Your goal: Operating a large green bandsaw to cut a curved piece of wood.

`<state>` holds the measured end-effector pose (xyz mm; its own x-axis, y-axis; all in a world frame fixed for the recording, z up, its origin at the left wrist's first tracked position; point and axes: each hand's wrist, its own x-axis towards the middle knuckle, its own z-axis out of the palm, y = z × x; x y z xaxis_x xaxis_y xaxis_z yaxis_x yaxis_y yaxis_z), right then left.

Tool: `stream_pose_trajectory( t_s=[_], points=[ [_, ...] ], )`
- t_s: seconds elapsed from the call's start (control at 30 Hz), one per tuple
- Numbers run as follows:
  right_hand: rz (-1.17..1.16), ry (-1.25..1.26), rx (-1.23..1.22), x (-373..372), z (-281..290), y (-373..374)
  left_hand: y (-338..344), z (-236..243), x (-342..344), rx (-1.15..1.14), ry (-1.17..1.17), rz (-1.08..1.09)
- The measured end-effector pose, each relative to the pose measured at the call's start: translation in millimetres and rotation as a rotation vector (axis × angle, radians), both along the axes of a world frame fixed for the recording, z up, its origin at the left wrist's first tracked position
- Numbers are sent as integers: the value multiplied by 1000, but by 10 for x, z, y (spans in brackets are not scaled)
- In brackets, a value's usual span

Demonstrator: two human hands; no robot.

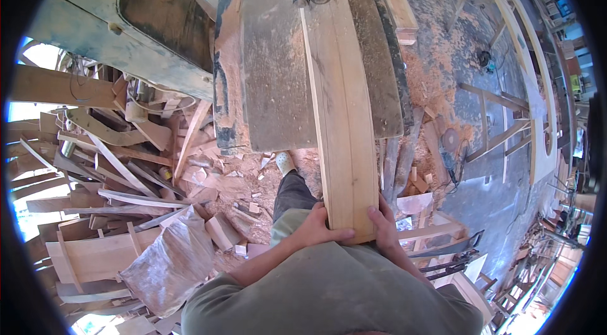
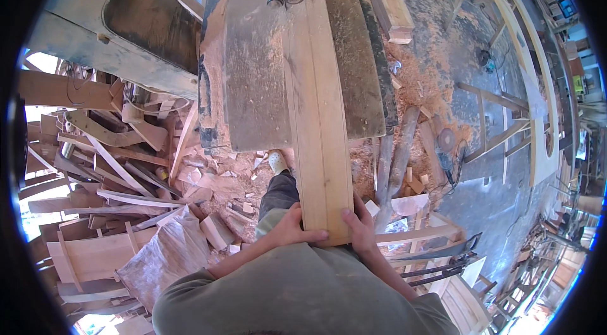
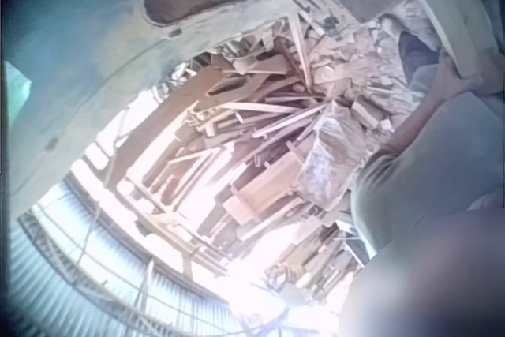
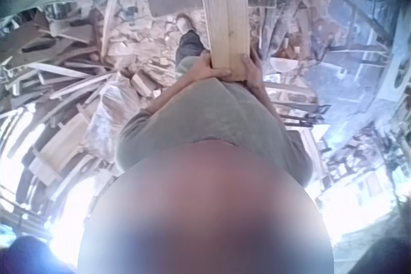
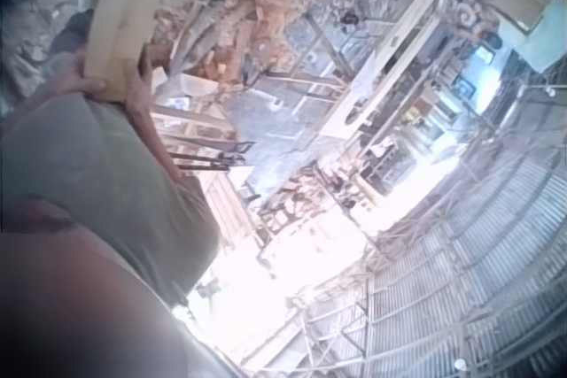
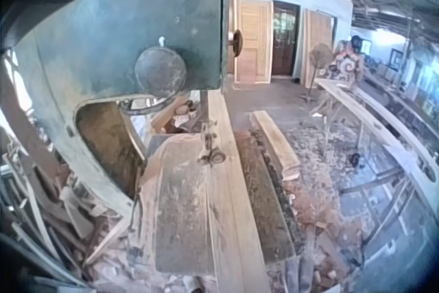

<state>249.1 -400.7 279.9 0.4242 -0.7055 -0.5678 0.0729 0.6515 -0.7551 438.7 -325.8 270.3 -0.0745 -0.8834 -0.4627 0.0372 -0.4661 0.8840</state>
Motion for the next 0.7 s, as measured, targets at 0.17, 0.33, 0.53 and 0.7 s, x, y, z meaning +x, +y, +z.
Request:
stream_pose_trajectory(
  t_s=[0.17,0.33,0.53,0.7],
  points=[
    [-4,32,-6,9,18,-24,-27,-22,35,53,59,-50],
    [-2,37,4,12,-16,-42,-67,9,47,82,123,-15],
    [1,15,23,-19,-65,-34,-65,18,30,45,81,17],
    [10,33,14,27,-26,-78,-111,29,54,30,103,27]
  ],
)
